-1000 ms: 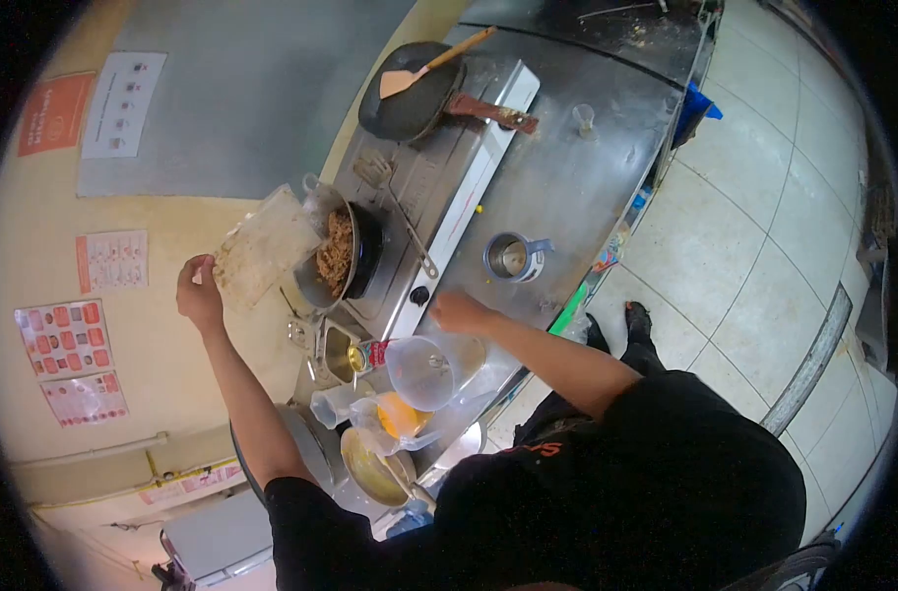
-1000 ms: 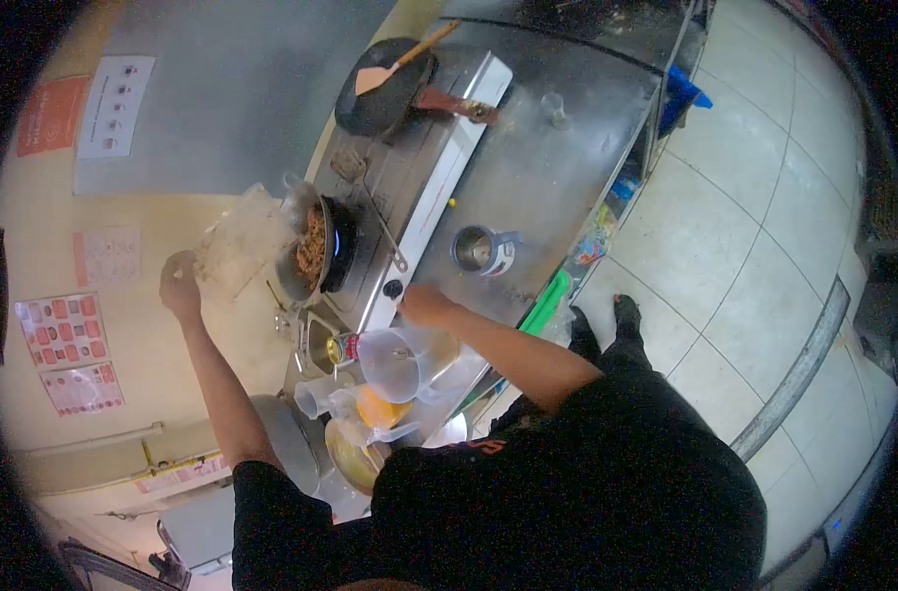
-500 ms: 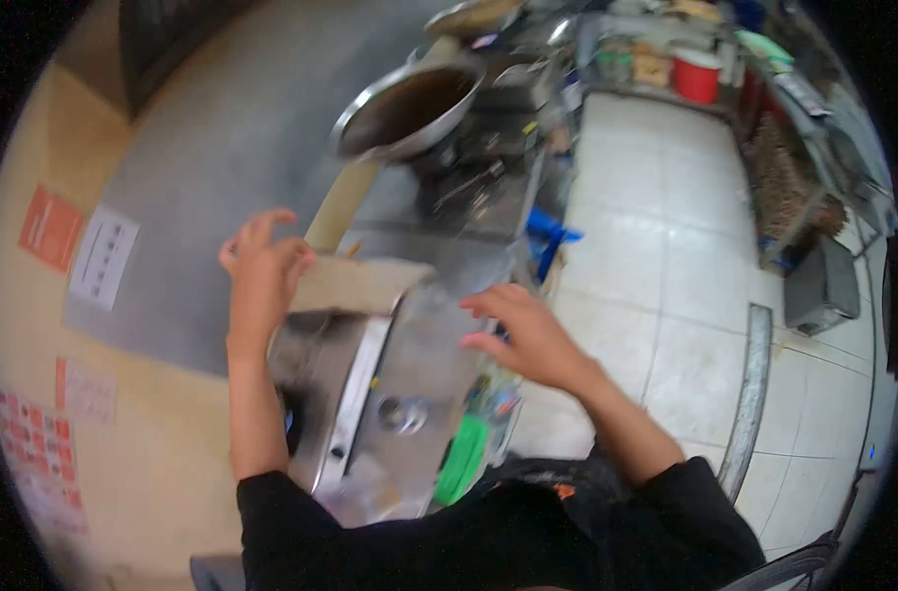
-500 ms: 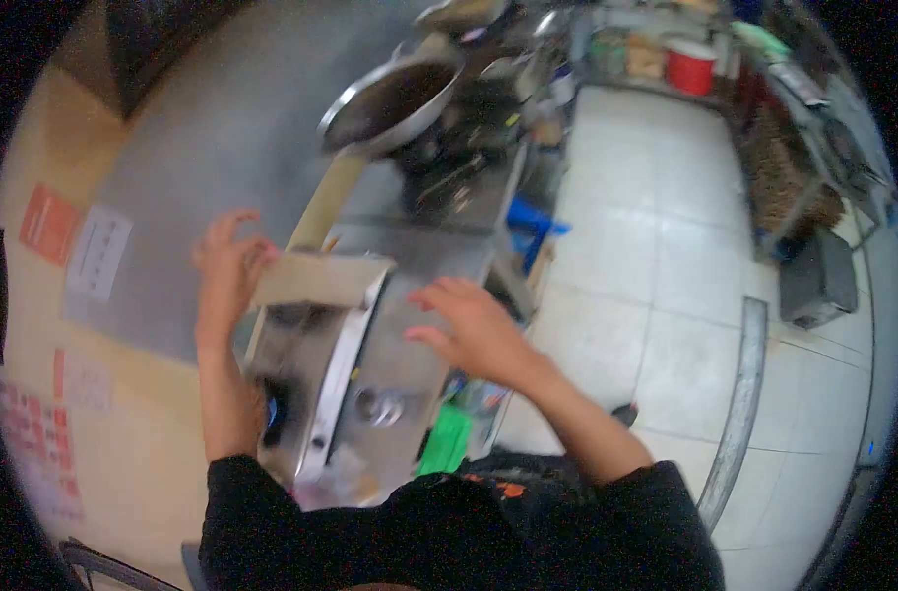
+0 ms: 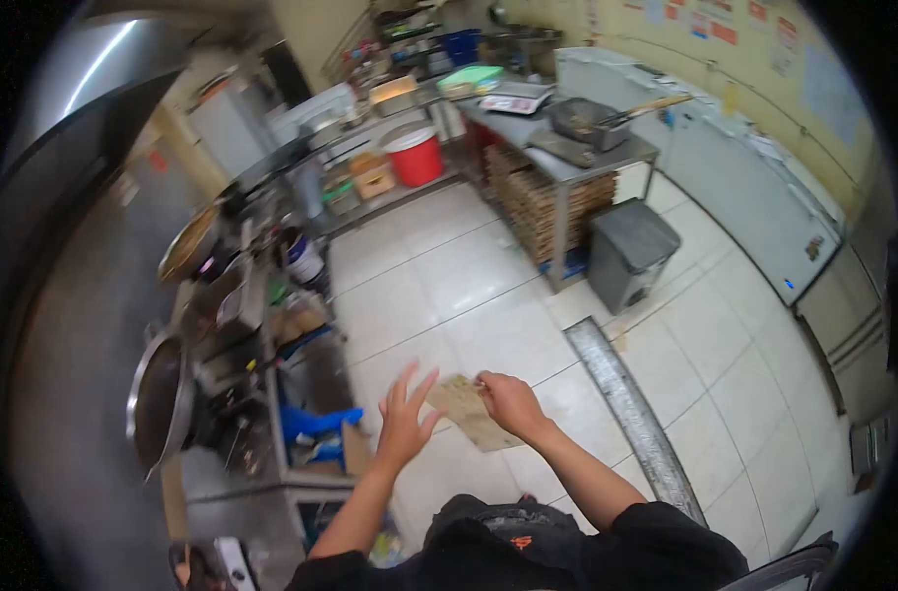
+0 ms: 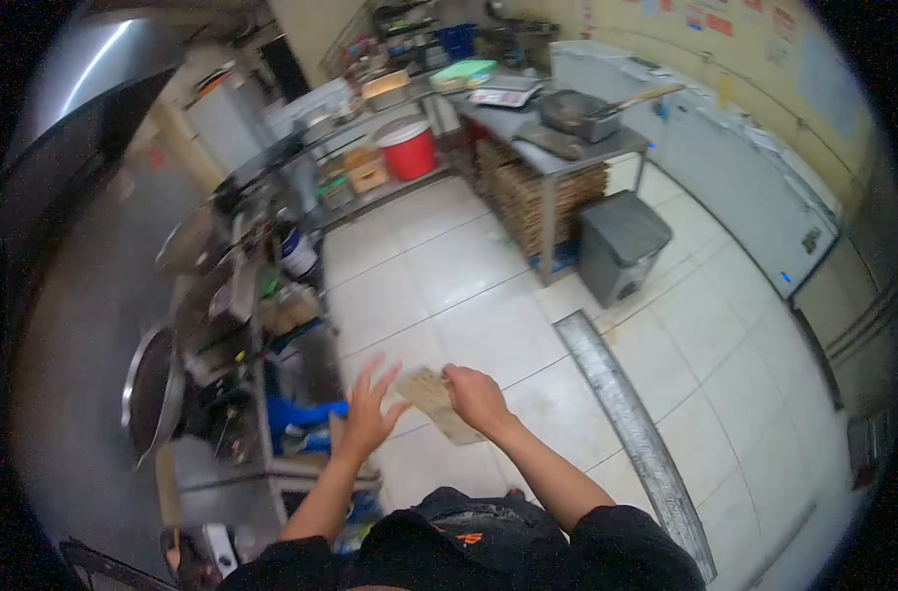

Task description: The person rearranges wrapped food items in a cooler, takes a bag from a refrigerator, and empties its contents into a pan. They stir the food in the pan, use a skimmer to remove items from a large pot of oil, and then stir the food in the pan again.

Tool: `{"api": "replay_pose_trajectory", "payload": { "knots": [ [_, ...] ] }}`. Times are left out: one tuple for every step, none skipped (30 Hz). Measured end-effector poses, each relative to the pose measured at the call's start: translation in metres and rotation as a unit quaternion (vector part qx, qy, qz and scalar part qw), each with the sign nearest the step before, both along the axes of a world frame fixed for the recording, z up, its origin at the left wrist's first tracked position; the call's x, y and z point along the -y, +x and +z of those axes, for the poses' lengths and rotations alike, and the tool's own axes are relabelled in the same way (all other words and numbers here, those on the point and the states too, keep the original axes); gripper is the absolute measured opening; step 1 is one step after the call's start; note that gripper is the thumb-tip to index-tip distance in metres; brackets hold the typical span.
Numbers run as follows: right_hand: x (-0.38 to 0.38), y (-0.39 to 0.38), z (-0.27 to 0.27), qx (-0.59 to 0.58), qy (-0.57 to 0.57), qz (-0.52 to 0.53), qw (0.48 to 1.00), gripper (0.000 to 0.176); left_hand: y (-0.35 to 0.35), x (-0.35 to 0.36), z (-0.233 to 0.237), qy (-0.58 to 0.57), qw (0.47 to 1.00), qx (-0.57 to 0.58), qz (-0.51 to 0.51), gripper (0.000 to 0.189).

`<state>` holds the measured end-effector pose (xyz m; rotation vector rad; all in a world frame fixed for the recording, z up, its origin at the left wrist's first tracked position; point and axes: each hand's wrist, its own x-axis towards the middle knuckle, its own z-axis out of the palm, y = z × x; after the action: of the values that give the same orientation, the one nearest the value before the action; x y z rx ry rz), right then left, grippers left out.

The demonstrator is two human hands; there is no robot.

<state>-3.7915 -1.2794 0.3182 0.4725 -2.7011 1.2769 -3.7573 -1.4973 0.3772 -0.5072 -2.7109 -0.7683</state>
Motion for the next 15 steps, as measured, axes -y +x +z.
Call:
{"api": "replay_pose_trajectory", "payload": {
  "knots": [
    [-0.033, -0.019, -0.013, 0.013, 0.015, -0.026, 0.999, 0.018, -0.018, -0.005, -0.030, 0.047, 0.995, 0.075, -0.053, 0.058],
    [-0.066, -0.038, -0.024, 0.029, 0.029, -0.050, 0.998, 0.018, -0.033, -0.006, -0.068, 0.090, 0.979, 0.152, -0.105, 0.057],
    [-0.098, -0.057, -0.033, 0.033, 0.033, -0.077, 0.996, 0.017, -0.043, -0.004, -0.116, 0.073, 0.962, 0.228, -0.135, 0.059],
    [-0.131, -0.078, -0.041, 0.037, 0.039, -0.101, 0.993, 0.017, -0.049, -0.003, -0.160, 0.054, 0.938, 0.302, -0.162, 0.061],
    [-0.161, -0.097, -0.050, 0.042, 0.043, -0.126, 0.990, 0.016, -0.050, -0.006, -0.191, 0.053, 0.914, 0.372, -0.151, 0.073],
    [-0.189, -0.118, -0.061, 0.045, 0.057, -0.159, 0.985, 0.016, -0.052, 0.000, -0.229, 0.012, 0.889, 0.430, -0.155, 0.093],
    [-0.215, -0.136, -0.064, 0.056, 0.046, -0.181, 0.981, 0.015, -0.050, 0.016, -0.293, -0.052, 0.871, 0.461, -0.165, 0.103],
    [-0.242, -0.155, -0.069, 0.044, 0.053, -0.205, 0.976, 0.015, -0.057, 0.007, -0.326, -0.120, 0.836, 0.530, -0.077, 0.100],
    [-0.267, -0.179, -0.074, 0.028, 0.060, -0.227, 0.972, 0.016, -0.091, -0.011, -0.330, -0.039, 0.832, 0.550, -0.066, 0.097],
    [-0.288, -0.197, -0.078, 0.046, 0.050, -0.247, 0.967, 0.015, -0.124, -0.022, -0.330, 0.039, 0.820, 0.568, -0.051, 0.094],
    [-0.312, -0.218, -0.077, 0.061, 0.041, -0.265, 0.961, 0.015, -0.163, -0.033, -0.327, 0.119, 0.804, 0.581, -0.034, 0.092],
    [-0.331, -0.239, -0.071, 0.076, 0.032, -0.283, 0.956, 0.015, -0.202, -0.044, -0.339, 0.105, 0.825, 0.552, -0.060, 0.081],
    [-0.346, -0.258, -0.063, 0.081, 0.041, -0.301, 0.949, 0.015, -0.242, -0.054, -0.353, 0.089, 0.845, 0.520, -0.084, 0.071],
    [-0.364, -0.276, -0.052, 0.086, 0.055, -0.316, 0.943, 0.015, -0.292, -0.066, -0.377, 0.076, 0.820, 0.555, -0.115, 0.069],
    [-0.385, -0.292, -0.040, 0.089, 0.069, -0.330, 0.937, 0.015, -0.338, -0.081, -0.391, 0.065, 0.793, 0.587, -0.147, 0.067]
  ]
}}
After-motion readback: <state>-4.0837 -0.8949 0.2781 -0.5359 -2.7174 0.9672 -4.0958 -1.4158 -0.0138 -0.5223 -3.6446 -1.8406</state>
